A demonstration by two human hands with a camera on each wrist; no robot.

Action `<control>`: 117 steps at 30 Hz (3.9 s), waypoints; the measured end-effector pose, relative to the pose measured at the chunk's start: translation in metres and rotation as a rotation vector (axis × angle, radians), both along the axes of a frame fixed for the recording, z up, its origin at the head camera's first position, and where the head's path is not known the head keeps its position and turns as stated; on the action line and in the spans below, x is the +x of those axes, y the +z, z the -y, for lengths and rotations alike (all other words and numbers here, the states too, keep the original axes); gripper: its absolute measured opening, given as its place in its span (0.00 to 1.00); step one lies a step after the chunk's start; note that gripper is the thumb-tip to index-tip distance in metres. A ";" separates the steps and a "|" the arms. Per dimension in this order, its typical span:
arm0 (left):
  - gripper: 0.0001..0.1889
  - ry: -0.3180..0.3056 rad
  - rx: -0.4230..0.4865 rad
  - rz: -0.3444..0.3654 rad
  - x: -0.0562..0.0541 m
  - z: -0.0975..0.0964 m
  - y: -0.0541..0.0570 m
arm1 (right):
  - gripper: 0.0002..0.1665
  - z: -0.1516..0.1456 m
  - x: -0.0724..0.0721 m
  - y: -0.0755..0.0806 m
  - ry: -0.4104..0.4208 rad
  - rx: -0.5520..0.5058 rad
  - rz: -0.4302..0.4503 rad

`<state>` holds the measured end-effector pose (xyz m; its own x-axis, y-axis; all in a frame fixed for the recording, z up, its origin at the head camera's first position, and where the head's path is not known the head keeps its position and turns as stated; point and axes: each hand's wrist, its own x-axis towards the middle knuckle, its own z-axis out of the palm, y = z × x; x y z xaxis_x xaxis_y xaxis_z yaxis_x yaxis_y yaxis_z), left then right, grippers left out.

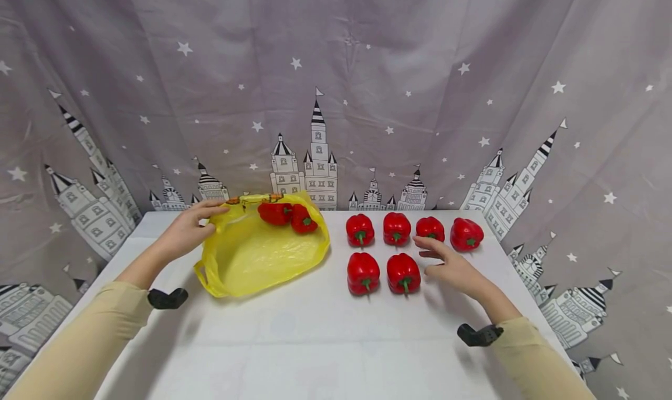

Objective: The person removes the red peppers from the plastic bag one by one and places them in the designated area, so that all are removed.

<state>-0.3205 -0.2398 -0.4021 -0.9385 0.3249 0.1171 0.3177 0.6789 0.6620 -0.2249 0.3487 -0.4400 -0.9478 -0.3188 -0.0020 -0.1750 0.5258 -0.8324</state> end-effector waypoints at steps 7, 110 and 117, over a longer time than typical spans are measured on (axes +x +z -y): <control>0.26 0.000 0.006 -0.014 0.000 0.002 -0.002 | 0.39 0.019 -0.007 0.022 -0.009 -0.005 -0.096; 0.26 -0.041 0.032 -0.038 0.004 -0.020 0.007 | 0.43 0.290 -0.140 -0.011 -0.043 0.569 -0.285; 0.26 -0.045 0.048 -0.030 0.005 -0.019 0.005 | 0.46 0.279 -0.127 0.000 0.168 0.517 -0.249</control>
<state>-0.3157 -0.2207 -0.3974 -0.9189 0.3598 0.1615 0.3673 0.6315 0.6829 -0.3518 0.0698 -0.4399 -0.8762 -0.4816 0.0189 -0.4483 0.7998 -0.3991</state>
